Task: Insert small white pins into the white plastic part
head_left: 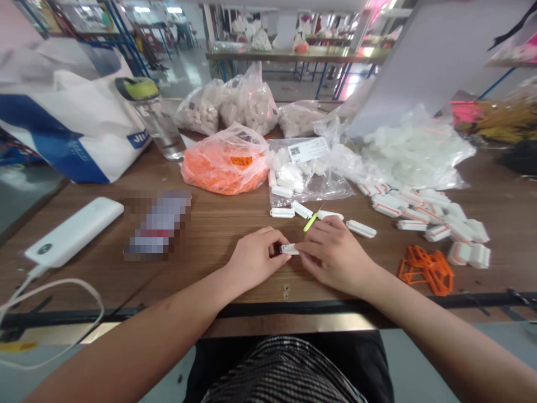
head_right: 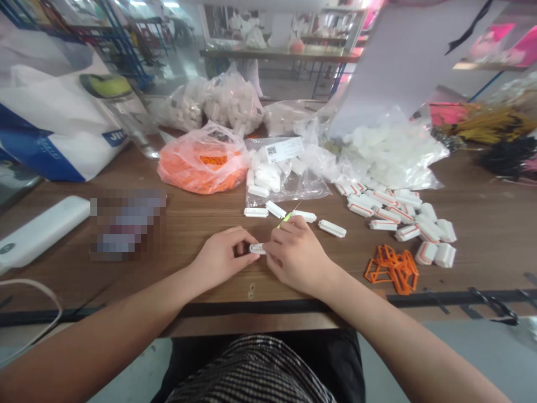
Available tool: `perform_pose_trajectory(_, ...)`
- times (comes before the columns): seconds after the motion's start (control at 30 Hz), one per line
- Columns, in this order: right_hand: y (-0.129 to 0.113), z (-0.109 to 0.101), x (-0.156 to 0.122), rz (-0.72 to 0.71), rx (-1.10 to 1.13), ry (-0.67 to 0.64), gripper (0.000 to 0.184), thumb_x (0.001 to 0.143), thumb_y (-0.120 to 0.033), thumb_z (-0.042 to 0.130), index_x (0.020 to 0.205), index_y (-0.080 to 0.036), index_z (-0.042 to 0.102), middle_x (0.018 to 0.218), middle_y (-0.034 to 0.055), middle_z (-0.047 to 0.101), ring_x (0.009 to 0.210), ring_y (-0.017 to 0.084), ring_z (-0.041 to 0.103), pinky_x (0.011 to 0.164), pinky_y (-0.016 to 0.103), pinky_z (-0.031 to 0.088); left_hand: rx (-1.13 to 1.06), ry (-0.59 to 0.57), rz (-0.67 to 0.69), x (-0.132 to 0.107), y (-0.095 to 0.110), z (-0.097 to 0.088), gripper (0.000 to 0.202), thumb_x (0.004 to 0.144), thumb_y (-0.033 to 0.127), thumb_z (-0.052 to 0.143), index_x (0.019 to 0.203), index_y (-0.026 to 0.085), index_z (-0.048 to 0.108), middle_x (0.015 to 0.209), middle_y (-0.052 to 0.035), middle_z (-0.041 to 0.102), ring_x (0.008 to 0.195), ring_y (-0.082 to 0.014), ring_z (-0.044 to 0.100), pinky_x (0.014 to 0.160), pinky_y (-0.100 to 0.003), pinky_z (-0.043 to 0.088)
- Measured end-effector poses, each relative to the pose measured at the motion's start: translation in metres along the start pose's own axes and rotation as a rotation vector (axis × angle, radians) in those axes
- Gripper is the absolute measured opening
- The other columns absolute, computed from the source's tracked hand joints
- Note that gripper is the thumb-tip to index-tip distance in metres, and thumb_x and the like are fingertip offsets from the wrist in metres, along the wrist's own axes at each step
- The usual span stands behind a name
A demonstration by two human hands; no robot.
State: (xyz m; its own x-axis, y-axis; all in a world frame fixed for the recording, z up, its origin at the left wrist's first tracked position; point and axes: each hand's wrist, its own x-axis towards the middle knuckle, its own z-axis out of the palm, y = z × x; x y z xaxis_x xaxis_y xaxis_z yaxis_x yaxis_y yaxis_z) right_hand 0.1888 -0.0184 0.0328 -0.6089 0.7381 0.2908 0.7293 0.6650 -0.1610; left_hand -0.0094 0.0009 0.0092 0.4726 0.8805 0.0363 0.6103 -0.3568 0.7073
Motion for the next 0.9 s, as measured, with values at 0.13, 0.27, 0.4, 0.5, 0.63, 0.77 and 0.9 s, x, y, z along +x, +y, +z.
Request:
perform_pose_trajectory(0.13,0.002,0.0,-0.002,0.017,0.047,-0.012,0.024,0.086,-0.019,0.052,0.076,-0.02,0.073,0.067,0.0029,0.062,0.068,0.018,0.056,0.075,0.037,0.036,-0.016,-0.003,0.003,0.0,0.001,-0.001,0.008,0.079,0.021,0.069,0.086,0.023,0.069,0.072,0.0041,0.056,0.062,-0.0115,0.051,0.061,-0.026,0.039)
perform_pose_trajectory(0.27,0.023,-0.012,-0.021,0.181,0.258,0.077,0.022,0.089,-0.024,0.053,0.086,-0.023,0.075,0.078,0.003,0.07,0.074,0.017,0.062,0.077,0.036,0.04,-0.022,-0.005,-0.011,0.001,0.001,-0.002,0.008,0.077,0.02,0.069,0.085,0.022,0.068,0.073,0.0041,0.056,0.062,-0.0112,0.052,0.063,-0.027,0.04)
perform_pose_trajectory(0.4,0.046,-0.031,-0.054,0.409,0.197,-0.057,0.023,0.083,-0.025,0.057,0.063,-0.023,0.068,0.061,-0.0001,0.065,0.057,0.015,0.057,0.062,0.031,0.041,-0.004,-0.019,-0.022,0.001,0.0,-0.002,0.008,0.078,0.02,0.069,0.085,0.023,0.068,0.075,0.004,0.057,0.065,-0.0117,0.053,0.065,-0.027,0.04)
perform_pose_trajectory(0.5,0.051,-0.04,-0.075,0.476,0.17,-0.171,0.03,0.082,-0.025,0.054,0.054,-0.022,0.063,0.055,-0.0009,0.062,0.054,0.014,0.055,0.058,0.029,0.039,0.01,-0.018,-0.019,0.001,0.0,-0.002,0.008,0.078,0.021,0.069,0.085,0.023,0.068,0.075,0.0041,0.057,0.065,-0.0119,0.053,0.064,-0.027,0.04)
perform_pose_trajectory(0.63,0.051,-0.035,-0.089,0.604,0.198,-0.226,0.025,0.082,-0.03,0.058,0.061,-0.023,0.069,0.062,-0.001,0.068,0.058,0.016,0.06,0.059,0.029,0.041,0.022,-0.02,-0.017,0.002,0.001,-0.002,0.009,0.077,0.02,0.069,0.086,0.023,0.068,0.074,0.0044,0.057,0.065,-0.012,0.053,0.064,-0.027,0.04)
perform_pose_trajectory(0.77,0.048,-0.025,-0.092,0.491,0.1,-0.194,0.025,0.084,-0.031,0.055,0.064,-0.025,0.069,0.067,-0.0004,0.071,0.065,0.017,0.062,0.07,0.033,0.043,0.026,-0.02,-0.009,0.003,0.001,-0.003,0.009,0.077,0.019,0.07,0.086,0.023,0.068,0.074,0.0042,0.057,0.065,-0.0123,0.053,0.065,-0.027,0.04)
perform_pose_trajectory(0.9,0.045,-0.02,-0.086,0.532,-0.013,-0.192,0.024,0.082,-0.029,0.054,0.062,-0.025,0.067,0.065,-0.0014,0.071,0.064,0.018,0.063,0.074,0.035,0.041,0.018,-0.018,-0.001,0.003,0.0,-0.003,0.009,0.077,0.019,0.07,0.085,0.022,0.067,0.074,0.0042,0.057,0.064,-0.0117,0.053,0.064,-0.027,0.04)
